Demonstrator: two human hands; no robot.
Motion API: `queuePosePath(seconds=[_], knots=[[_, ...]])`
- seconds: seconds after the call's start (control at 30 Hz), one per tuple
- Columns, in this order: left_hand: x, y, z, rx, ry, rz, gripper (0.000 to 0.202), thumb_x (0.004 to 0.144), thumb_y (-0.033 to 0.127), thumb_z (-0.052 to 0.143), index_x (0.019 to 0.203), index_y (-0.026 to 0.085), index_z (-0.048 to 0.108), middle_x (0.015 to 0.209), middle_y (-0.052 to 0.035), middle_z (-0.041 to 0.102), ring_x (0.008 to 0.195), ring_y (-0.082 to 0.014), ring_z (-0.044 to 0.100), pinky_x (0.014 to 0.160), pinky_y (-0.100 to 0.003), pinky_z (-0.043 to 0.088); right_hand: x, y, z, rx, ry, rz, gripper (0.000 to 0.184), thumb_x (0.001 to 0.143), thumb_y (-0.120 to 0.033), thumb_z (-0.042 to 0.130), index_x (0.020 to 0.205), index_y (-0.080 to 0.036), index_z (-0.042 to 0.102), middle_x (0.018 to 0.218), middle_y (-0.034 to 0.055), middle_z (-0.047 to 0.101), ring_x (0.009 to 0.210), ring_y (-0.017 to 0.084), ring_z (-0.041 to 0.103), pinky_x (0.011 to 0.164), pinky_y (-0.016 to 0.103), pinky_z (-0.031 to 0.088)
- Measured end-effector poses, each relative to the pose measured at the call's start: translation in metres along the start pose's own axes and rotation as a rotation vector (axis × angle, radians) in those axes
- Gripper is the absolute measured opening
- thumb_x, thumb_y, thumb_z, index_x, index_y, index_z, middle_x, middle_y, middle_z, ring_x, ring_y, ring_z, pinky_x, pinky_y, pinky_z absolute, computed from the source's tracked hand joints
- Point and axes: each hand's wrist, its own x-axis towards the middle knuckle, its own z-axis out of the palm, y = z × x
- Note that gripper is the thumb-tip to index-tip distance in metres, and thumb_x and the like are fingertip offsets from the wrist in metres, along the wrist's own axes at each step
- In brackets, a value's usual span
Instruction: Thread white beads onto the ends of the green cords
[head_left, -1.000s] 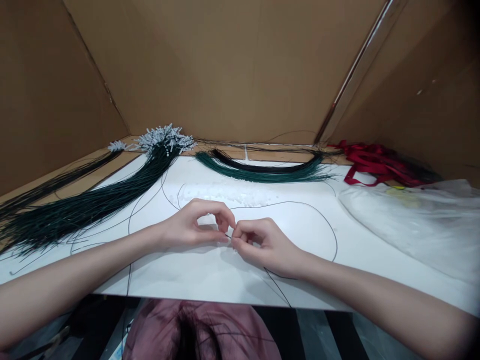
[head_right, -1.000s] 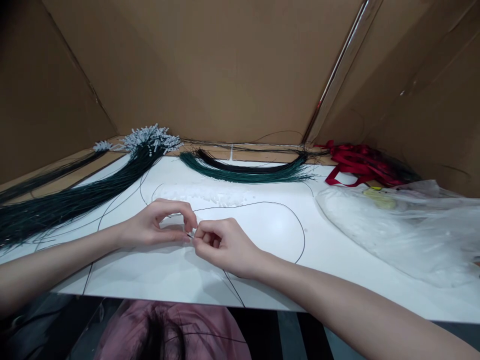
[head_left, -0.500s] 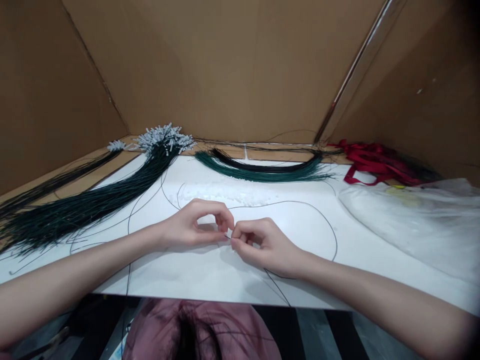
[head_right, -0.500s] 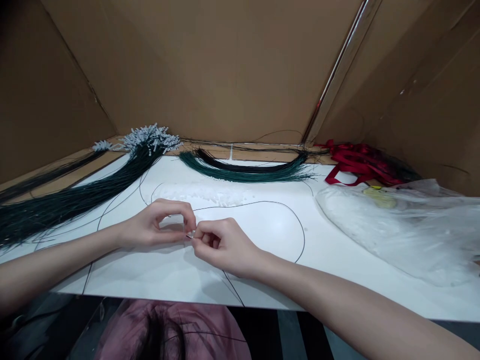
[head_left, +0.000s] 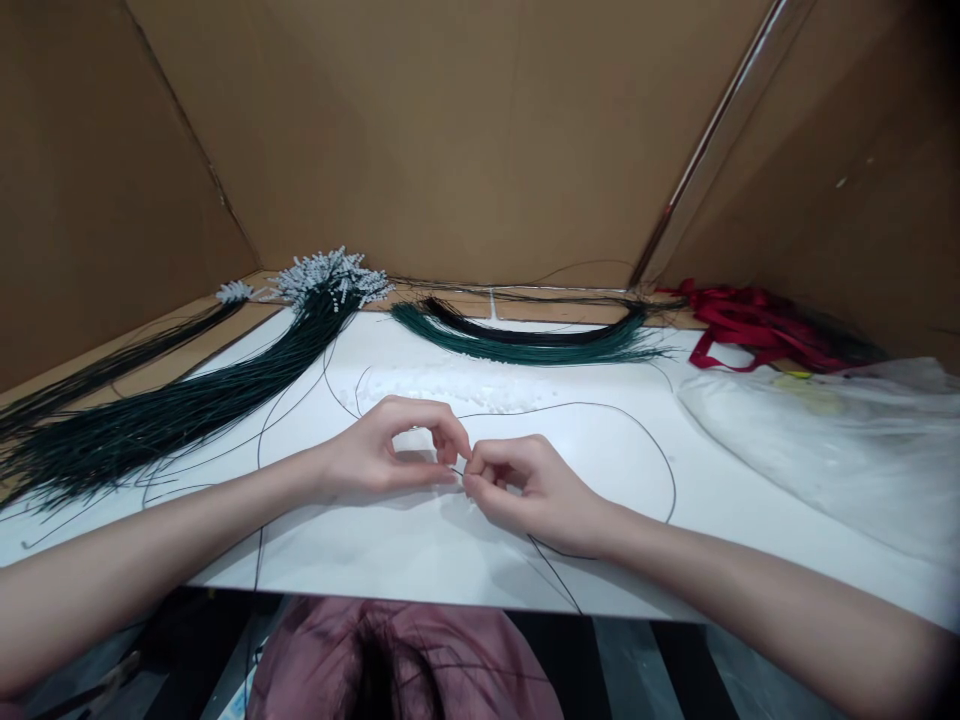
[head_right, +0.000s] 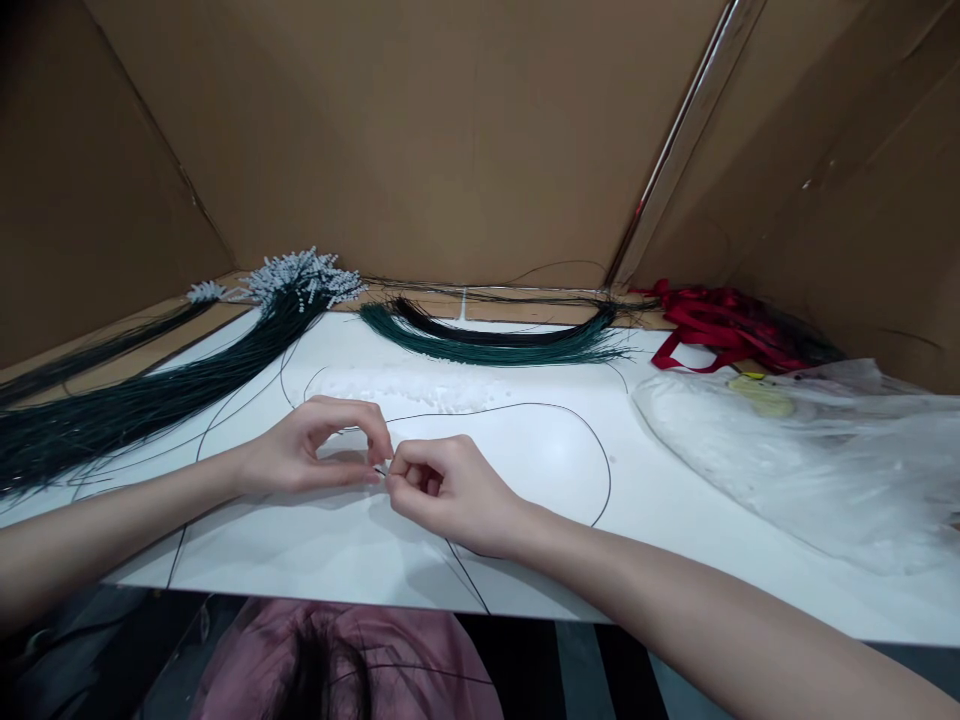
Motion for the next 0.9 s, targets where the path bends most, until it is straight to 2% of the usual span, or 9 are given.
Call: queuePosePath(seconds=[0.9], knots=[[-0.0012,-0.0009,-0.0017,-0.039,-0.026,-0.020,0.013,0.086,0.022,0.070,0.096,0.015,0.067,0.089,-0.0056,0.069,0.081,-0.0150,0.062,0.078,-0.028,0.050,0.0001,0.0027,0.0009,0.012,-0.002,-0.005,0.008,0.078,-0.012,0.055,0.071,-0.015,0.058,0.060,-0.0041,0.048,0.057,0.008,0.041,0.055,0.021,0.035]])
